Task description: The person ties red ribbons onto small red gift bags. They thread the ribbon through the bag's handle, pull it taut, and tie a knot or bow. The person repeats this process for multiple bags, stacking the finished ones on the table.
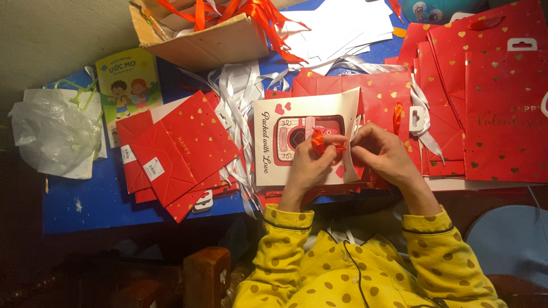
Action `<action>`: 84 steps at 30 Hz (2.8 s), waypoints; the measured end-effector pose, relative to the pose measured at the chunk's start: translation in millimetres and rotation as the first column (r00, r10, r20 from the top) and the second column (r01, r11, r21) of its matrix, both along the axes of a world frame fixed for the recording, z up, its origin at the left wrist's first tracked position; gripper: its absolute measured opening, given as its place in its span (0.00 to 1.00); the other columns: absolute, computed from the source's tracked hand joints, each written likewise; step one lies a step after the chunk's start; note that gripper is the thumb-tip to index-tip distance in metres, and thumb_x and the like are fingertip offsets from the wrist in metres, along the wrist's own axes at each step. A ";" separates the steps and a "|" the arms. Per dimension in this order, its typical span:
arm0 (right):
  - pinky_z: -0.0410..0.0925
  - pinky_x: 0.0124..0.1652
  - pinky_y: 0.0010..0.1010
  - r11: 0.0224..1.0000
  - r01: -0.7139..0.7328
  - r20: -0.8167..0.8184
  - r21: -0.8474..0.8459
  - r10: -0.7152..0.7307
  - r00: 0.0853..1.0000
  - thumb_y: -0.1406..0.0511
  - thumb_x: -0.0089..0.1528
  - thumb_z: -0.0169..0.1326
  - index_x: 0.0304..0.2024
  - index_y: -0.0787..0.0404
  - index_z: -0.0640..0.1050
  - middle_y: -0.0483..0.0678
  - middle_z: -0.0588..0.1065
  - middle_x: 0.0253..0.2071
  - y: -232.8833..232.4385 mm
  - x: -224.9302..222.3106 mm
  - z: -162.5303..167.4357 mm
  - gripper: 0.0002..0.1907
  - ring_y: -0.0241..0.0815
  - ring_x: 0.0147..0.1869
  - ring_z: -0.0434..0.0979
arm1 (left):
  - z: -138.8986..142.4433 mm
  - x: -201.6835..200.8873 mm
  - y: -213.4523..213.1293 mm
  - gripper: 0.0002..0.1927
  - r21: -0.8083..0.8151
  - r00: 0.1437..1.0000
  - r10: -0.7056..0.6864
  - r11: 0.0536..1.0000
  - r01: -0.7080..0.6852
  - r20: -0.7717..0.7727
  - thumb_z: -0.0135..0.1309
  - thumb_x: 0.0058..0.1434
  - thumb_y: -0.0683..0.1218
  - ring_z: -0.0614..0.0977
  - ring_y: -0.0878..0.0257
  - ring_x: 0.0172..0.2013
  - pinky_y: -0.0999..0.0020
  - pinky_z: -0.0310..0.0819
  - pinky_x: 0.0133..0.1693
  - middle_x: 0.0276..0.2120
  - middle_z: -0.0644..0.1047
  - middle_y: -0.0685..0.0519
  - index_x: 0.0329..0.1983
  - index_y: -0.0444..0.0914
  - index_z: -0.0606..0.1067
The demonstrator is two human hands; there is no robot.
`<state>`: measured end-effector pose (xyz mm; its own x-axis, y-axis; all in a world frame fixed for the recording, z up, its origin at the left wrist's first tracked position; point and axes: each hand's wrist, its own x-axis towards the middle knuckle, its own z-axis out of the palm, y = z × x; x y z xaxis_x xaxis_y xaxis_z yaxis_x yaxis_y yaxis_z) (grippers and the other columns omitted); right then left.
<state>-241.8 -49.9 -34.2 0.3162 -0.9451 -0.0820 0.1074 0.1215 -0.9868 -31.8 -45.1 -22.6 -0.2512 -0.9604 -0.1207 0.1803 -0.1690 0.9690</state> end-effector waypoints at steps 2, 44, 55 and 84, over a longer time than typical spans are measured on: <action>0.74 0.43 0.25 0.999 0.007 0.031 0.047 -0.008 0.999 0.73 0.65 0.53 0.45 0.64 0.73 0.42 0.75 0.42 -0.8 1.0 0.9 0.06 0.30 0.46 0.77 | -1.9 -2.5 -0.5 0.11 0.047 0.999 0.035 0.998 -0.035 0.002 0.52 0.70 0.40 0.78 0.72 0.31 0.77 0.76 0.34 0.32 0.78 0.56 0.52 0.33 0.79; 0.74 0.46 0.26 0.990 -0.002 -0.373 -0.141 -0.051 0.926 0.66 0.59 0.62 0.46 0.58 0.84 0.44 0.70 0.47 -28.5 13.3 49.7 0.12 0.35 0.48 0.79 | 2.4 48.4 -41.8 0.04 0.091 0.735 0.513 0.842 -0.532 -0.443 0.61 0.69 0.41 0.81 0.65 0.33 0.68 0.81 0.36 0.35 0.80 0.53 0.41 0.36 0.77; 0.68 0.38 0.23 0.990 0.082 -0.397 -0.112 -0.120 0.910 0.66 0.63 0.60 0.39 0.62 0.82 0.41 0.75 0.35 -29.7 -1.2 21.5 0.06 0.30 0.37 0.74 | -11.7 75.5 -43.8 0.09 0.412 0.422 0.637 0.755 -0.510 -0.645 0.56 0.68 0.47 0.82 0.62 0.42 0.66 0.80 0.47 0.40 0.82 0.52 0.45 0.37 0.78; 0.70 0.49 0.22 0.985 0.005 -0.149 -0.173 -0.032 0.988 0.70 0.66 0.56 0.49 0.66 0.81 0.43 0.75 0.48 -26.5 -18.3 3.4 0.10 0.29 0.51 0.76 | 19.7 -53.2 -16.7 0.09 0.002 0.959 0.124 0.992 -0.128 -0.255 0.56 0.68 0.36 0.81 0.65 0.42 0.70 0.76 0.38 0.52 0.75 0.51 0.51 0.32 0.76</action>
